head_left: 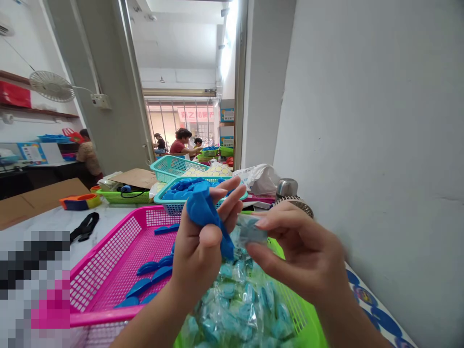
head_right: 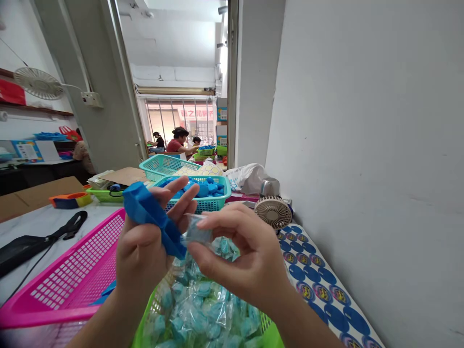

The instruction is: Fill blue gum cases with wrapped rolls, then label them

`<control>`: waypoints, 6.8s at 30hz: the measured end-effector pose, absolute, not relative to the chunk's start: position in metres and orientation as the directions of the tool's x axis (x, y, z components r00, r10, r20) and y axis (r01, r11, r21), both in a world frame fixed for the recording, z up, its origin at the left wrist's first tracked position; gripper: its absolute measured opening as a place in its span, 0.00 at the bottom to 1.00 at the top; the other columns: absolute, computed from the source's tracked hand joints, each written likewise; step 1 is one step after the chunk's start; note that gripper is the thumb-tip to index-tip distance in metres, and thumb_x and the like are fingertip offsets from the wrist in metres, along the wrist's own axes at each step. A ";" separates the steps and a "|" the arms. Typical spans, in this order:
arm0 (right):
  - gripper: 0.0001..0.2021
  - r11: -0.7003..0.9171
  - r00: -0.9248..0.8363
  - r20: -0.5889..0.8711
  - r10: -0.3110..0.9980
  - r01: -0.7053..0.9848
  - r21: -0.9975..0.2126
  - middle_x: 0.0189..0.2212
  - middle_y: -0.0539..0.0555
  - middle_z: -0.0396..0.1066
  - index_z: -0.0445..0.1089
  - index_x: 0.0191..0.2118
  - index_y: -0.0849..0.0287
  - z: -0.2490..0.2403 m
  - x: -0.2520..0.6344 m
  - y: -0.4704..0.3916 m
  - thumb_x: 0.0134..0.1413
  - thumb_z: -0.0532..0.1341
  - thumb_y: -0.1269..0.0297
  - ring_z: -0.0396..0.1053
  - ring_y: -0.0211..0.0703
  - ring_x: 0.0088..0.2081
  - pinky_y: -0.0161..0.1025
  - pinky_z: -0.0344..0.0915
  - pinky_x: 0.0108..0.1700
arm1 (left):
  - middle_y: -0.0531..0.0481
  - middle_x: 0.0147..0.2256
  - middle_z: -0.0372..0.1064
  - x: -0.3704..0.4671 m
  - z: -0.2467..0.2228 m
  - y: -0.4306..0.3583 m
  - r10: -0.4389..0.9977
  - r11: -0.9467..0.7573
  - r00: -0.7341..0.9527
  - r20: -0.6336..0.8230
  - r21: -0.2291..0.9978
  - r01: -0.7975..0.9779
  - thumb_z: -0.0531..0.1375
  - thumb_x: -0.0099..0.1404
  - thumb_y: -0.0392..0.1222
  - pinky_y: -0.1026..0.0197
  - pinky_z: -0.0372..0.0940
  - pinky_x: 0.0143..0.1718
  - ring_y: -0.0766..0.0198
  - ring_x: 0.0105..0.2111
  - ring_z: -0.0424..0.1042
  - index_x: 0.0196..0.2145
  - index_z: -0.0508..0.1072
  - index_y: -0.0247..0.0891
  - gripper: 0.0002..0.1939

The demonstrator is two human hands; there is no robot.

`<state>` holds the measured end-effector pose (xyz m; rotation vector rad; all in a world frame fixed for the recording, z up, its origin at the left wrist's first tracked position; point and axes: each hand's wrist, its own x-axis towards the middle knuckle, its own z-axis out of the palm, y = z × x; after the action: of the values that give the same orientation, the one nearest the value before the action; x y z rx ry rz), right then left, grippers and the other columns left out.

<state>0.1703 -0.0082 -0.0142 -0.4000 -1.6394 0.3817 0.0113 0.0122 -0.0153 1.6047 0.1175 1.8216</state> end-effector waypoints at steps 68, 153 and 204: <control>0.21 0.888 -0.020 0.889 0.458 0.051 -0.456 0.43 0.48 0.73 0.72 0.50 0.47 -0.023 0.166 -0.001 0.57 0.65 0.81 0.76 0.36 0.43 0.28 0.76 0.44 | 0.57 0.42 0.66 0.006 -0.023 0.003 0.656 -0.749 0.137 0.742 0.662 -0.001 0.52 0.79 0.44 0.65 0.66 0.44 0.71 0.39 0.69 0.52 0.51 0.53 0.10; 0.17 0.621 -0.220 0.627 0.747 0.568 -0.540 0.21 0.48 0.74 0.76 0.28 0.53 0.006 0.208 -0.023 0.64 0.61 0.50 0.69 0.38 0.23 0.34 0.62 0.24 | 0.38 0.37 0.77 0.018 0.055 0.102 0.852 -0.521 0.511 0.116 0.296 0.801 0.41 0.77 0.60 0.54 0.65 0.39 0.52 0.38 0.76 0.53 0.69 0.32 0.31; 0.18 0.604 -0.137 0.590 0.795 0.089 -0.792 0.27 0.49 0.71 0.76 0.49 0.58 -0.005 0.183 0.021 0.58 0.69 0.52 0.68 0.34 0.25 0.31 0.69 0.26 | 0.55 0.26 0.64 -0.005 0.006 0.029 0.801 -0.595 0.295 0.521 0.746 0.298 0.63 0.68 0.50 0.63 0.56 0.28 0.67 0.27 0.60 0.32 0.76 0.36 0.14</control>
<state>0.1833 0.0207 -0.0055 -0.7532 -1.6132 0.7226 -0.0049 0.0287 0.0062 2.0488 0.9771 1.2701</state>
